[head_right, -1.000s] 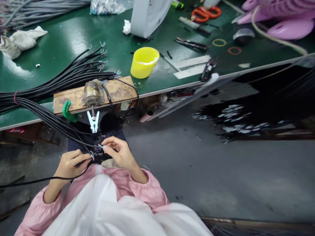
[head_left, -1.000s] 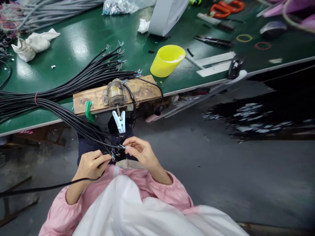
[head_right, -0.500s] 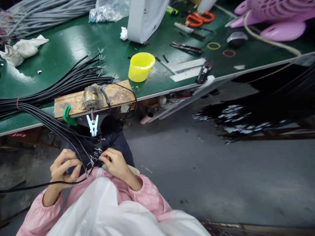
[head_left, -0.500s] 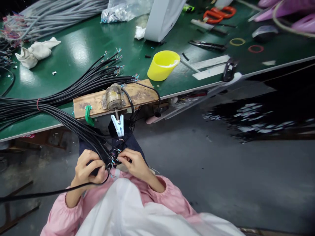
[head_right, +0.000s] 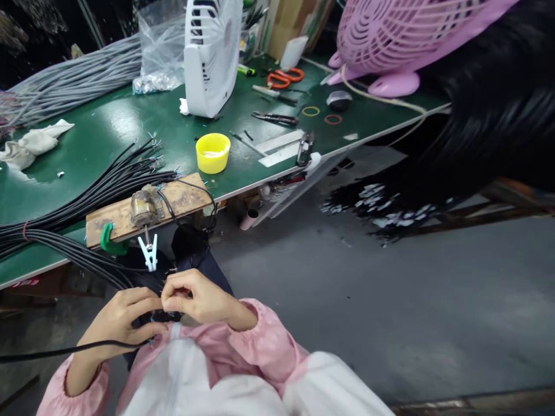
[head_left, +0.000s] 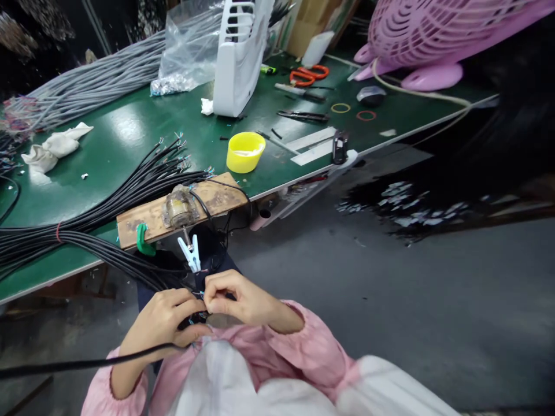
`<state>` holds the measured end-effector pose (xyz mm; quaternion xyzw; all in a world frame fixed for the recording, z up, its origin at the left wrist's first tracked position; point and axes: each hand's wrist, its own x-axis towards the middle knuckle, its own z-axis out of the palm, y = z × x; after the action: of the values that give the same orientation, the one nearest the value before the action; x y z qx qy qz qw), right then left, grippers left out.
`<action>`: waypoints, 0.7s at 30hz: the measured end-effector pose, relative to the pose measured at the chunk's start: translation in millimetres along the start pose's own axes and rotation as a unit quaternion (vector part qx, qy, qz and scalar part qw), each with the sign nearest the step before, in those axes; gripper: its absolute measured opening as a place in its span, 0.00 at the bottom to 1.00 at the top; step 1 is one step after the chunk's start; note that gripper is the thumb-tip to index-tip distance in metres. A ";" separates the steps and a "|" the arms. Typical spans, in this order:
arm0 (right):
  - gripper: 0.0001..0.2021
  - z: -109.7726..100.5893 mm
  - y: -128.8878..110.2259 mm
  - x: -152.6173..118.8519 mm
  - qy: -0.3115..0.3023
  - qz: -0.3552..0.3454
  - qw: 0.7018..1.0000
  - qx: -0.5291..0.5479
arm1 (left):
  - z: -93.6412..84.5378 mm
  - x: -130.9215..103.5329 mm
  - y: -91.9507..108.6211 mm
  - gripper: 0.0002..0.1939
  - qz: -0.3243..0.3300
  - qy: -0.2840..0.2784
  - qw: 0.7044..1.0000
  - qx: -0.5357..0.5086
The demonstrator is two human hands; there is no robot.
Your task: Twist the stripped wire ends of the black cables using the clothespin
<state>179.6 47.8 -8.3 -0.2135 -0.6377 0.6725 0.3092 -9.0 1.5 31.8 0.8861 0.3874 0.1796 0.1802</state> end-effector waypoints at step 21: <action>0.04 47.8 58.4 -31.4 0.072 0.123 0.958 -0.249 | 6.8 -13.7 -16.2 0.11 -0.001 0.082 0.995 -0.058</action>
<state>161.2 -8.2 -64.8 -0.4079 -0.7298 0.5085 0.2061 -24.7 0.3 16.0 0.8562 0.3908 0.2731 0.1990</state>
